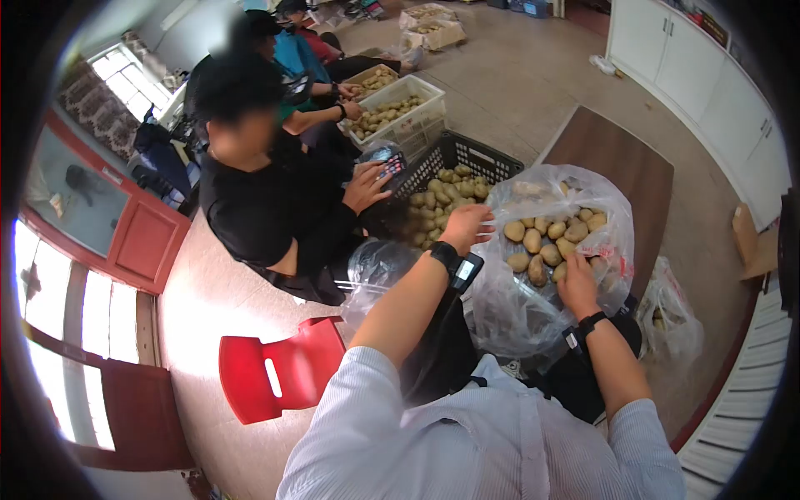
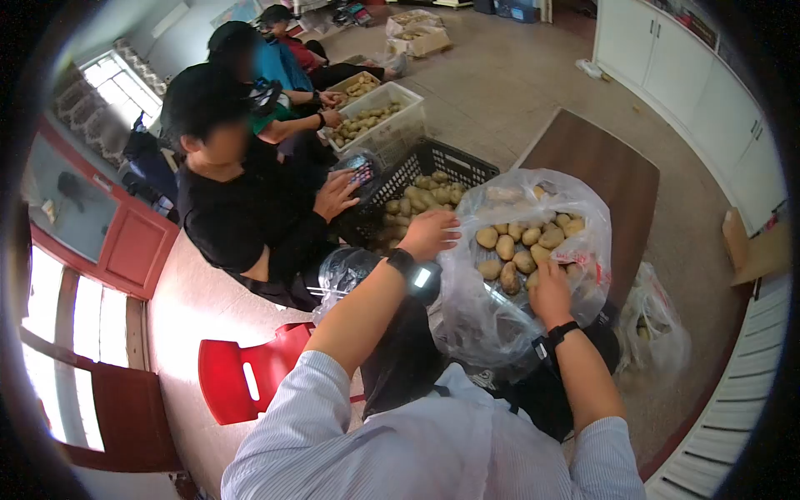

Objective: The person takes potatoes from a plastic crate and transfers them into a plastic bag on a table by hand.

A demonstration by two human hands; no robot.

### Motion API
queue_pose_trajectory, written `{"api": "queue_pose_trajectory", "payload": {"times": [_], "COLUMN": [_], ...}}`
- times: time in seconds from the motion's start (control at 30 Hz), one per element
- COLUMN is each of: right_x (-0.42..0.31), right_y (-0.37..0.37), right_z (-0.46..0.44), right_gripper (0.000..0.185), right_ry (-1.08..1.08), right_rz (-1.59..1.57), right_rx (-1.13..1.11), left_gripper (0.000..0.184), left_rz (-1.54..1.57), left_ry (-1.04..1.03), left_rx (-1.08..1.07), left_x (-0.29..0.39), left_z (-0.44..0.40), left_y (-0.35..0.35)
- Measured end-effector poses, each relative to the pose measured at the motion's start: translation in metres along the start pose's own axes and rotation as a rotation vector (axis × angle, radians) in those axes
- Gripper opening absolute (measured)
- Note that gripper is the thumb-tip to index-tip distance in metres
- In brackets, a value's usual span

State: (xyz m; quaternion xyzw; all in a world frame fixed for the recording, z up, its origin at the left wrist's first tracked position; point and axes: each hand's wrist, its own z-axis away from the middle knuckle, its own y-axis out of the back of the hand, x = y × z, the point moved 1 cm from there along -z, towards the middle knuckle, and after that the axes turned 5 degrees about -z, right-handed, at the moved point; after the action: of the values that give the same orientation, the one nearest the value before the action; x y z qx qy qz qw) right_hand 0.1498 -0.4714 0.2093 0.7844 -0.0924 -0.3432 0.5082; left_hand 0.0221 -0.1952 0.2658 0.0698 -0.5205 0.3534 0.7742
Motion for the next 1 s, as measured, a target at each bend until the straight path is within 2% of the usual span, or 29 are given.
{"api": "queue_pose_trajectory", "payload": {"times": [0.1, 0.17, 0.37, 0.53, 0.7, 0.8, 0.97, 1.0], "right_x": [0.007, 0.010, 0.011, 0.019, 0.015, 0.005, 0.006, 0.009], "right_y": [-0.010, -0.015, -0.011, -0.016, -0.013, -0.006, -0.009, -0.011], "right_z": [-0.002, -0.004, -0.010, -0.016, -0.026, -0.032, -0.031, -0.031], "right_gripper": [0.050, 0.049, 0.050, 0.052, 0.039, 0.035, 0.044, 0.047], "right_ry": [0.002, -0.051, -0.168, -0.134, -0.150, -0.010, 0.031, -0.026], "right_rz": [0.048, 0.052, 0.050, 0.074, 0.045, 0.079, 0.056, 0.064], "right_rx": [0.015, 0.021, 0.019, 0.073, 0.133, 0.154, 0.146, 0.109], "left_gripper": [0.024, 0.025, 0.026, 0.025, 0.027, 0.025, 0.022, 0.022], "left_rz": [0.005, 0.007, -0.062, -0.174, -0.247, -0.267, -0.258, -0.253], "left_ry": [0.091, 0.074, 0.083, 0.109, 0.102, 0.097, 0.099, 0.076], "left_rx": [0.005, -0.070, -0.120, -0.109, -0.113, -0.129, -0.110, -0.092], "left_x": [-0.010, -0.020, -0.013, -0.016, -0.024, -0.033, -0.033, -0.037], "left_z": [-0.015, -0.031, -0.024, -0.026, -0.033, -0.037, -0.032, -0.034], "left_y": [0.002, 0.000, -0.037, -0.048, -0.051, -0.049, -0.057, -0.057]}}
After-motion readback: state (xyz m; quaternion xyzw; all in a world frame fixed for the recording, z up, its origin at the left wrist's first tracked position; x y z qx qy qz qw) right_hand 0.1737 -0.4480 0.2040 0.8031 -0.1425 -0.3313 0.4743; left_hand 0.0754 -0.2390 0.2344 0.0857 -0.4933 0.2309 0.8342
